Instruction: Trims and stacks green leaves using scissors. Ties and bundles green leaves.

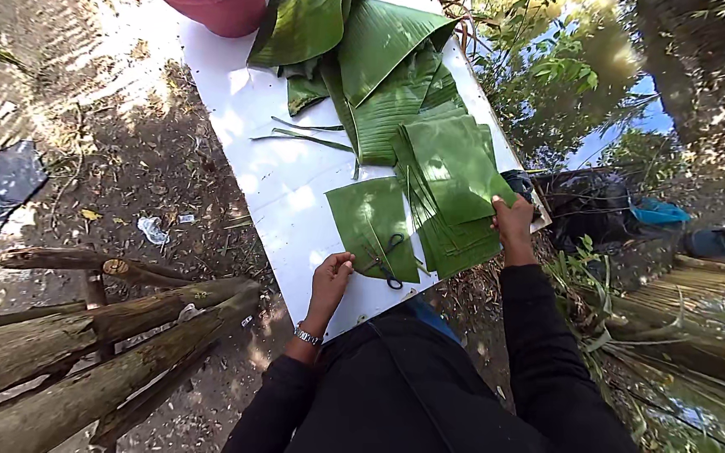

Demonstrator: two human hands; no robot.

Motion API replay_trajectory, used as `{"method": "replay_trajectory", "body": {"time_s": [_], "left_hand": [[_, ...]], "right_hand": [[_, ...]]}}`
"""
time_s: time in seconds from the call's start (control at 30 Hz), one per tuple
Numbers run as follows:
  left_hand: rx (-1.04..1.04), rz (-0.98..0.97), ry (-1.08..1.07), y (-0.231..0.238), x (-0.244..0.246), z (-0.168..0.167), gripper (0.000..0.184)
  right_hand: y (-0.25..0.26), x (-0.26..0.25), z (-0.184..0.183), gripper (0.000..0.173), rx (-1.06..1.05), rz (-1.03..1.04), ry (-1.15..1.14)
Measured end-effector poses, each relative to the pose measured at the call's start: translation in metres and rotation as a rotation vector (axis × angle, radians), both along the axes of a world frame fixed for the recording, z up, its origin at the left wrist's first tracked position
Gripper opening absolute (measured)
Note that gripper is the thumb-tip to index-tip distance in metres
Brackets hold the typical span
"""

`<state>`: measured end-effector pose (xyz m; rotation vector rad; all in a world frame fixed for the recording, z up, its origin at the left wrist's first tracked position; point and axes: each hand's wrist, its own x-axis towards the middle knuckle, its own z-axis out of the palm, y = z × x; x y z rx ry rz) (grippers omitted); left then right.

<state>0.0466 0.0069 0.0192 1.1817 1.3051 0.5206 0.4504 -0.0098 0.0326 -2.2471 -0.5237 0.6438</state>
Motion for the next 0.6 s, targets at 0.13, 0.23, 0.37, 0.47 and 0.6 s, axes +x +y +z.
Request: {"method": "replay_trajectory", "body": {"time_s": [0.13, 0.23, 0.37, 0.47, 0.6], "left_hand": [[0.119, -0.132, 0.128, -0.005, -0.007, -0.002, 0.030], [0.180, -0.171, 0.160, -0.009, -0.006, -0.012, 0.030], [0.160, -0.225, 0.187, 0.000, 0.004, -0.015, 0.031], [0.122, -0.248, 0.206, 0.006, 0.009, -0.012, 0.034], [0.139, -0.201, 0.170, 0.009, 0.007, -0.020, 0.032]], "right_hand": [[-0.023, -0.012, 0.011, 0.060, -0.041, -0.014, -0.287], [-0.045, -0.060, 0.021, 0.045, -0.026, 0.133, -0.262], [-0.060, -0.148, -0.011, 0.037, -0.048, 0.764, -0.168], [-0.053, -0.201, -0.016, 0.049, -0.151, 1.014, -0.261], [-0.035, -0.216, -0.008, 0.046, -0.319, 1.141, -0.272]]}}
